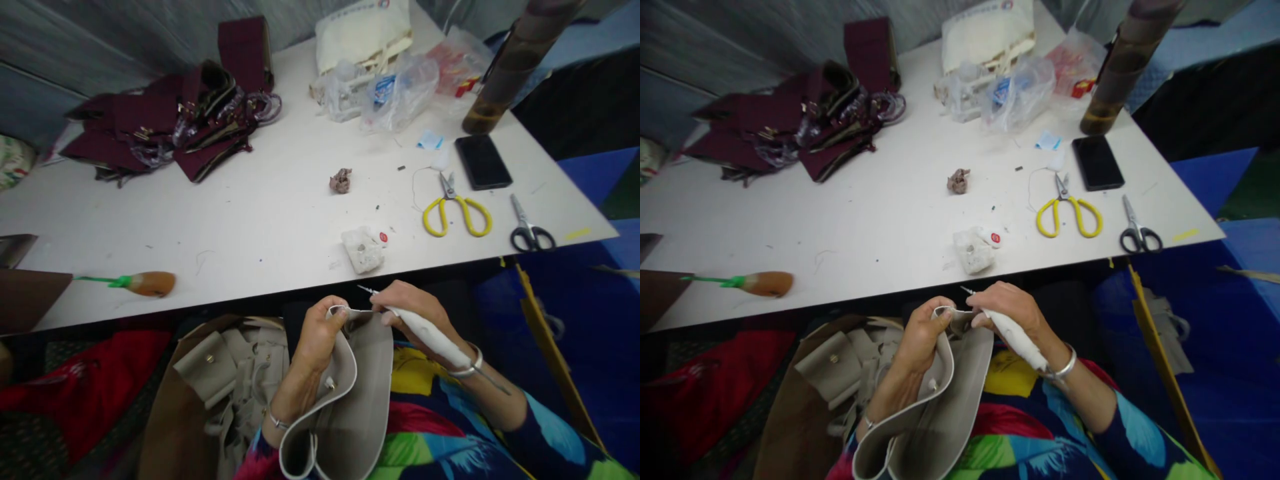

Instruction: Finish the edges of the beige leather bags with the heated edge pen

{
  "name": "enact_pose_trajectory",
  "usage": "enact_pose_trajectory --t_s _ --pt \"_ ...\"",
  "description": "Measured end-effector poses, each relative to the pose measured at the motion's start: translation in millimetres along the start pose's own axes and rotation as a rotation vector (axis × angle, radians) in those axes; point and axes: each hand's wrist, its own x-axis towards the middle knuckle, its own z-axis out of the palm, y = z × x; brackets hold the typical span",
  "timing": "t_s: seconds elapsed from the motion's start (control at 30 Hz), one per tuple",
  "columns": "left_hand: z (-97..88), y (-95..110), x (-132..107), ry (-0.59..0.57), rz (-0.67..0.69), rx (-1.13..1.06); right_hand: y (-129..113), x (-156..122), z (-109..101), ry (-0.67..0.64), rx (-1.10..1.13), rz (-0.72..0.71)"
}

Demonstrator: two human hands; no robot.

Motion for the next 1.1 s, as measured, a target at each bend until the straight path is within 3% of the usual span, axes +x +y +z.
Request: enact_pose_trajectory --t_s 0.13,0.27,0.5,0.87,1.1 --pt "2.6 -1 -7 0.015 0.083 0.099 -1 -11 12 0.094 0.159 0.190" --pt "4.2 0 -11 0.000 0.132 0.179 -3 -17 23 0.056 0.161 0.272" --pt "3.9 -5 -15 0.021 0.163 0.305 -6 -16 34 -0.001 -0.060 0.299" --pt "3.5 -4 -19 -0.010 0.208 0.297 -12 -9 37 -0.016 -0.058 0.323" --pt "3.6 -4 -23 -0.041 0.174 0.215 -11 -9 40 -0.066 -0.019 0.243"
